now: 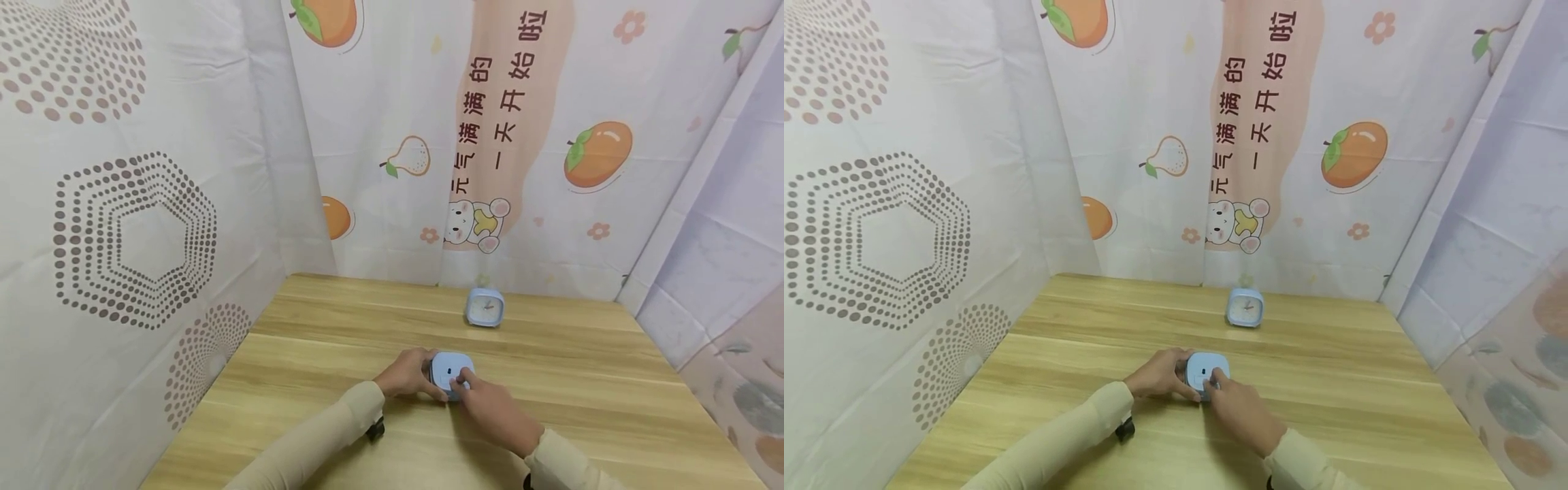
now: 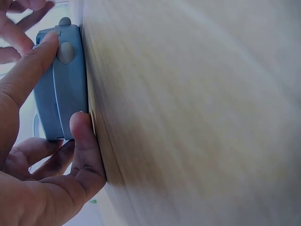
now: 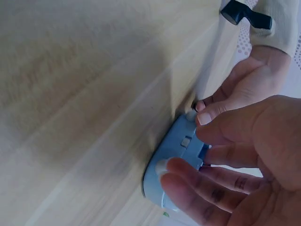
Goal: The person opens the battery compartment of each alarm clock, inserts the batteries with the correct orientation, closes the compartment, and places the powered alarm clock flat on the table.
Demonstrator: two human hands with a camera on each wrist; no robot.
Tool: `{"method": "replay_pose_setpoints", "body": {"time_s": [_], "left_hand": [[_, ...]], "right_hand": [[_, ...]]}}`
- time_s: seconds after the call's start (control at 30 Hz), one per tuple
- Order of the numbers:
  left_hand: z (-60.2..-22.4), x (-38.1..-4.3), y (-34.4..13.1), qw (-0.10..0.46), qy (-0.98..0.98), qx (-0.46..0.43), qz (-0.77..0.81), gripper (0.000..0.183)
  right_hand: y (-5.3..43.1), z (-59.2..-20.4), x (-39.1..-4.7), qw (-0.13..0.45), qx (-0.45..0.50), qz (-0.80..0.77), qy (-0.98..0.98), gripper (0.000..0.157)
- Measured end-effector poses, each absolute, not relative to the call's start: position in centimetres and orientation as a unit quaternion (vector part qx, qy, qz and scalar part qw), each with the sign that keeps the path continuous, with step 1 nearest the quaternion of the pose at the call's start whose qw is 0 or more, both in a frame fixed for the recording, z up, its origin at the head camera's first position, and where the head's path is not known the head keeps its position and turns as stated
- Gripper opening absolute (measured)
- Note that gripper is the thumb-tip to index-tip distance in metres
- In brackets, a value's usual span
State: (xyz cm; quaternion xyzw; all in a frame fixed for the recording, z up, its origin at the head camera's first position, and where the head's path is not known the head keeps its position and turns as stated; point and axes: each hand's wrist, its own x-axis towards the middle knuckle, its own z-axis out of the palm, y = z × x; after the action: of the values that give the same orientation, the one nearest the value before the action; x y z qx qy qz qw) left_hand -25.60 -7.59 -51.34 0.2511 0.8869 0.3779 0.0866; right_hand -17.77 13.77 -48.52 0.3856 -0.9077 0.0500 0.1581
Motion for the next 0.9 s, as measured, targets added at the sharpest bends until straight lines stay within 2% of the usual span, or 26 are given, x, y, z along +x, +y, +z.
{"method": "replay_pose_setpoints", "body": {"time_s": [0.2,0.33,0.5,0.6,0.77,0.9], "left_hand": [[-51.34,-25.69,-7.64,0.088,0.888,0.234,0.387,0.092],[-51.32,-25.72,-7.62,0.085,0.889,0.235,0.383,0.090],[-51.25,-25.61,-7.44,0.089,0.887,0.245,0.380,0.084],[-51.20,-25.55,-7.37,0.088,0.888,0.248,0.378,0.083],[-51.14,-25.51,-7.39,0.088,0.890,0.247,0.374,0.076],[-51.04,-25.36,-7.41,0.086,0.902,0.233,0.352,0.083]], "right_hand": [[13.86,-49.31,-17.09,0.189,0.402,0.002,-0.896,0.045],[13.68,-49.10,-17.15,0.161,0.370,0.036,-0.914,0.047],[13.33,-48.62,-17.32,0.111,0.280,0.122,-0.946,0.042],[13.20,-48.55,-17.47,0.093,0.239,0.154,-0.954,0.045],[13.17,-48.86,-17.75,0.080,0.213,0.188,-0.955,0.055],[13.13,-49.10,-17.99,0.072,0.205,0.208,-0.954,0.053]]}}
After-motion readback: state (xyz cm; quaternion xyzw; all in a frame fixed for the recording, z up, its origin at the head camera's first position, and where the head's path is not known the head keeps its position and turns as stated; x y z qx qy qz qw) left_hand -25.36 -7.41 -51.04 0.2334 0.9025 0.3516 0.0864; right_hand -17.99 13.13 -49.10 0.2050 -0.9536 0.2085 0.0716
